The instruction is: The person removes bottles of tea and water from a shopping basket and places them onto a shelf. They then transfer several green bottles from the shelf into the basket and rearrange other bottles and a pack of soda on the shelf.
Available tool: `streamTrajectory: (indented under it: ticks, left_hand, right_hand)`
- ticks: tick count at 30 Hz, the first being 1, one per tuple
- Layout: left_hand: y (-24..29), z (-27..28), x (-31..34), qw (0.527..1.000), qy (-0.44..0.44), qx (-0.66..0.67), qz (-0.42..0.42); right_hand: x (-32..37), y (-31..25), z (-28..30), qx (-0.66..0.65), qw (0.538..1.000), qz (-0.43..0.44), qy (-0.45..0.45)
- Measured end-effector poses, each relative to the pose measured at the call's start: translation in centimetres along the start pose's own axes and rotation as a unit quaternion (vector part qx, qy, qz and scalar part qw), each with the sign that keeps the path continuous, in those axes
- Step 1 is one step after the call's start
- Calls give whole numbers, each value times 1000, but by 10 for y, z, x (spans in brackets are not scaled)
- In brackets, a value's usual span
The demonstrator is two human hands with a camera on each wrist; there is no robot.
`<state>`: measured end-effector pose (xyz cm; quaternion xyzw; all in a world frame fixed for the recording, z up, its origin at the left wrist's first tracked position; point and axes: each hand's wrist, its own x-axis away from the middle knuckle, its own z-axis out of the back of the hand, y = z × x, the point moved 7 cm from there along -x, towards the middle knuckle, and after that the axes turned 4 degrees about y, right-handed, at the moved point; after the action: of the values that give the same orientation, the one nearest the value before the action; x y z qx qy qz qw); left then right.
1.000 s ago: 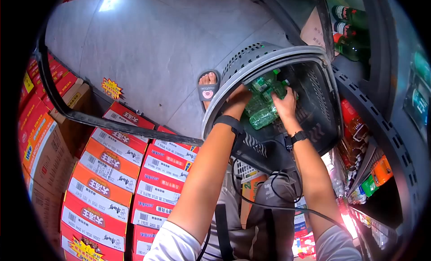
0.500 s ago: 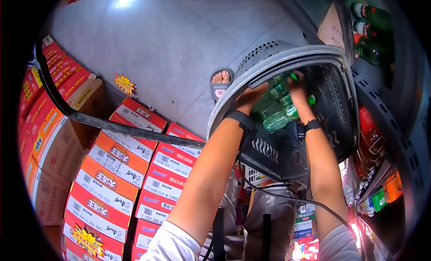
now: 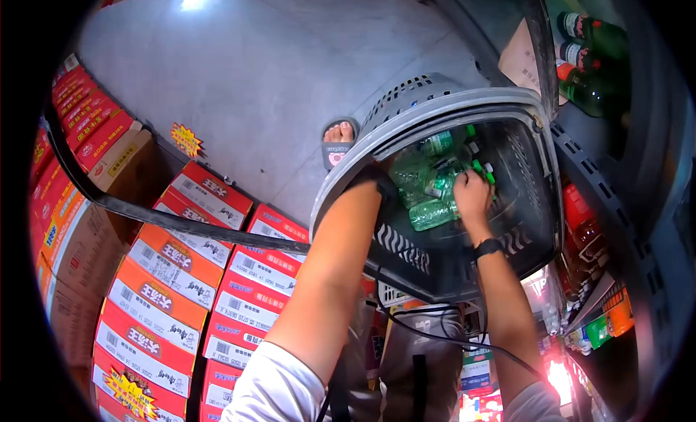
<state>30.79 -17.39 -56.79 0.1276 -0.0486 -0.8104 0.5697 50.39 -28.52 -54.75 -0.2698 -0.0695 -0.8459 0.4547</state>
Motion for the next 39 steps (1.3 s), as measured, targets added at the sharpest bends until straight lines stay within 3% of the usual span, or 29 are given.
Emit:
streamTrajectory:
  ticks: [1,4,7,8,11,13,14,17,19,23,25,27,31,34,37,39]
  left_hand:
    - [-2,-3,3,1000,-20,14,9]
    - [-9,-8,7,997,-52,40,27]
    - [-11,-13,9,995,-71,56,38]
    - [-10,-18,10,994,-77,64,38]
    - [-14,-16,12,993,-88,69,45]
    - [-14,-17,14,991,-95,79,43]
    - [-14,-17,16,991,-100,81,41]
    - [-16,-18,20,990,-103,85,39]
    - [-15,-19,20,989,-105,91,40]
    - [-17,-21,19,989,-105,99,31]
    - [-16,-20,19,988,-107,104,26]
    - [-14,-21,18,988,-109,109,21]
    - [-9,-21,16,984,-119,125,32]
    - [-6,-18,12,980,-131,142,44]
    - [-7,-15,13,966,-152,180,103]
    - [-10,-13,17,941,-165,220,196]
  right_hand:
    - [7,-8,6,41,998,30,33]
    - [-15,-20,13,23,999,41,10]
    - [-55,4,-28,-82,990,104,42]
    - [-69,15,-42,-129,990,38,-48]
    - [-118,67,-118,-74,990,-63,-105]
    - [-136,111,-206,17,968,204,-144]
    - [-139,103,-180,-106,964,153,-189]
    - [-122,56,-110,-237,953,18,-189]
    - [-118,54,-101,-342,906,-18,-248]
    - [-124,69,-122,-352,879,-64,-314]
    - [-133,75,-135,-258,926,47,-271]
    - [-130,49,-111,-115,938,87,-315]
    - [-117,34,-93,-57,935,39,-347]
    - [-115,81,-145,-82,981,51,-167]
    - [-91,38,-71,-164,973,31,-156]
    - [-78,20,-38,-194,971,-7,-138]
